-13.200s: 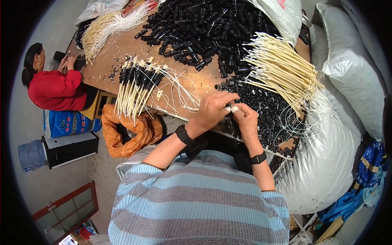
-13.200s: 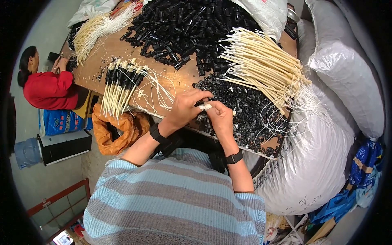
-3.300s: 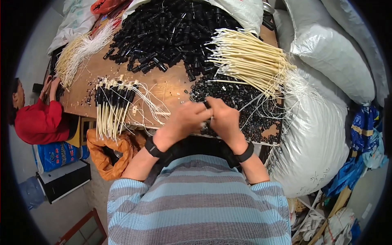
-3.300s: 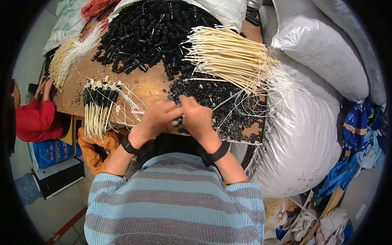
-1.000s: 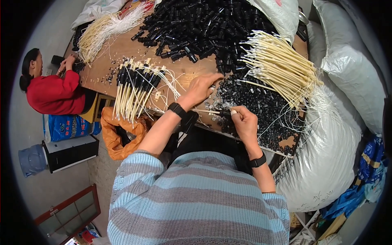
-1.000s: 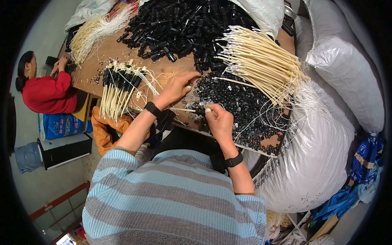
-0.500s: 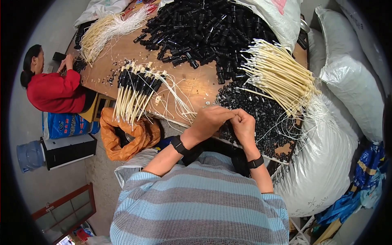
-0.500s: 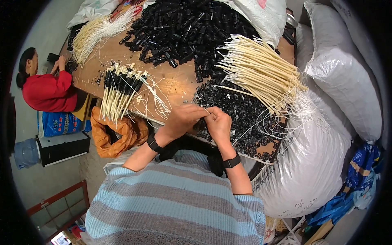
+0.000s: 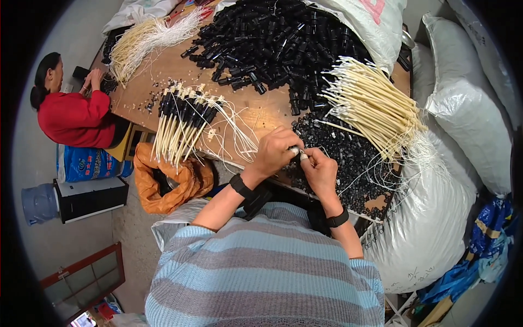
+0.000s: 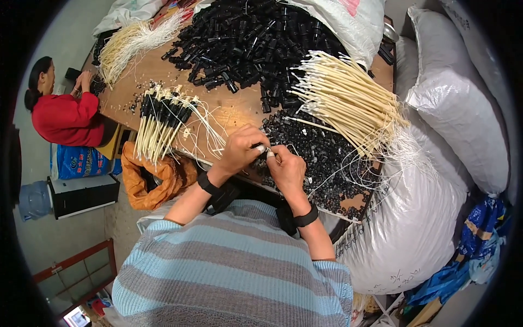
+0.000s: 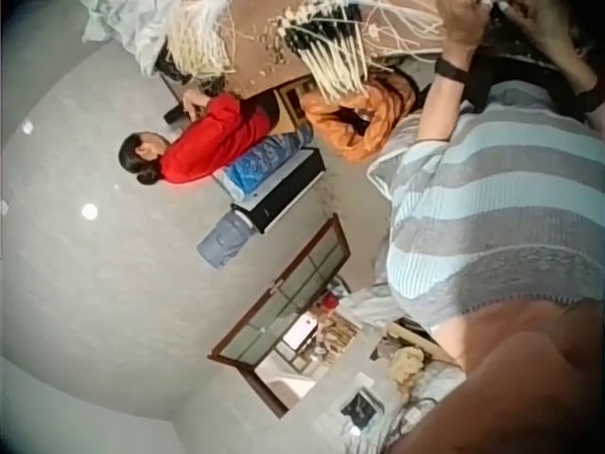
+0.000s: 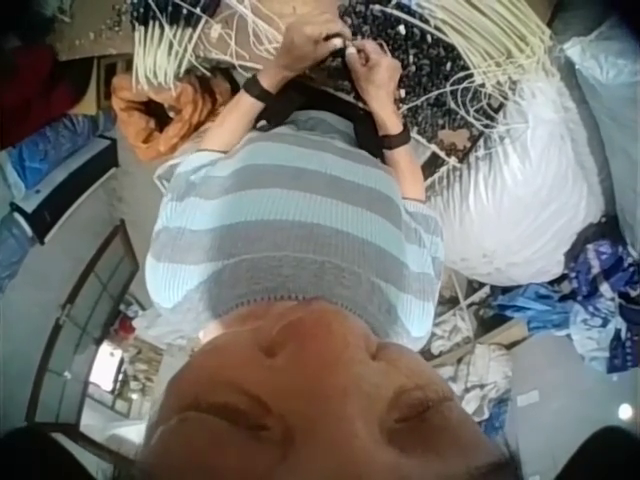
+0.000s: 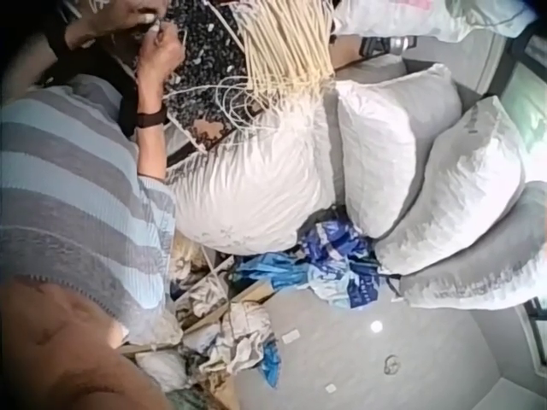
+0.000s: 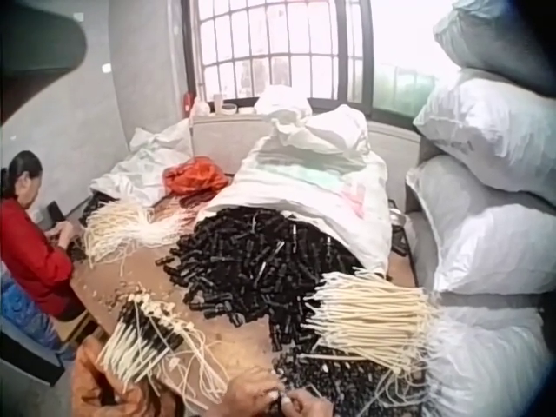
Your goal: The person assembles components by hand, picking up a black plastic piece and a white corded rod, fitting the rod into the piece, and sliding a small metal clip onto the assembly. The person then places the completed unit onto a growing pile on the table before reaching for the next set of parts.
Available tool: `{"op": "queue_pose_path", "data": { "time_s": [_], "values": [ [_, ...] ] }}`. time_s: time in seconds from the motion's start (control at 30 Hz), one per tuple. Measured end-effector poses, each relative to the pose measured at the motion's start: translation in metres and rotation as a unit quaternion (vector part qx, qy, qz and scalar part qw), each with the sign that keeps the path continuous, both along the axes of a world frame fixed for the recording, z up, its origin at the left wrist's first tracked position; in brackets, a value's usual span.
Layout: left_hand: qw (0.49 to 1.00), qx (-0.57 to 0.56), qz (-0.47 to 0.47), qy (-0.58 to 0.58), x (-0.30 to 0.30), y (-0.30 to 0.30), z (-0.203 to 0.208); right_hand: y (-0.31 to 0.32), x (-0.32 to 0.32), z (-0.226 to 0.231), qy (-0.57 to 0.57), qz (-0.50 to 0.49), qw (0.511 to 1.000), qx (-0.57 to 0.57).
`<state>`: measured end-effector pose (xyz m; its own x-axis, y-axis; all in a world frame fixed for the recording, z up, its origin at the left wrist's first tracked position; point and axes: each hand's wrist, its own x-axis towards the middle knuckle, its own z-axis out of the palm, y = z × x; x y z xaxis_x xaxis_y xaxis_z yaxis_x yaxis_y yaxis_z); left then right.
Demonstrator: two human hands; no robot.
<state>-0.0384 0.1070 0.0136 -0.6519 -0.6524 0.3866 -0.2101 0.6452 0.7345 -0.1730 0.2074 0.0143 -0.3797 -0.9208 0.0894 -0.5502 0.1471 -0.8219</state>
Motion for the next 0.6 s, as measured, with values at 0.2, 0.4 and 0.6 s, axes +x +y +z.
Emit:
{"op": "queue_pose_path", "data": {
  "time_s": [0.2,0.4,0.6],
  "values": [
    [0.997,0.078,0.007,0.021,0.002,0.001,-0.004,0.002,-0.002,0.01,-0.104,0.009,0.994,0.023],
    [0.985,0.109,-0.068,0.116,0.007,0.002,-0.001,0.0,-0.009,0.012,-0.12,0.108,0.986,0.028],
    [0.97,0.009,0.177,-0.168,0.073,-0.022,-0.015,0.015,-0.013,0.01,-0.114,0.081,0.987,0.077]
  ]
}}
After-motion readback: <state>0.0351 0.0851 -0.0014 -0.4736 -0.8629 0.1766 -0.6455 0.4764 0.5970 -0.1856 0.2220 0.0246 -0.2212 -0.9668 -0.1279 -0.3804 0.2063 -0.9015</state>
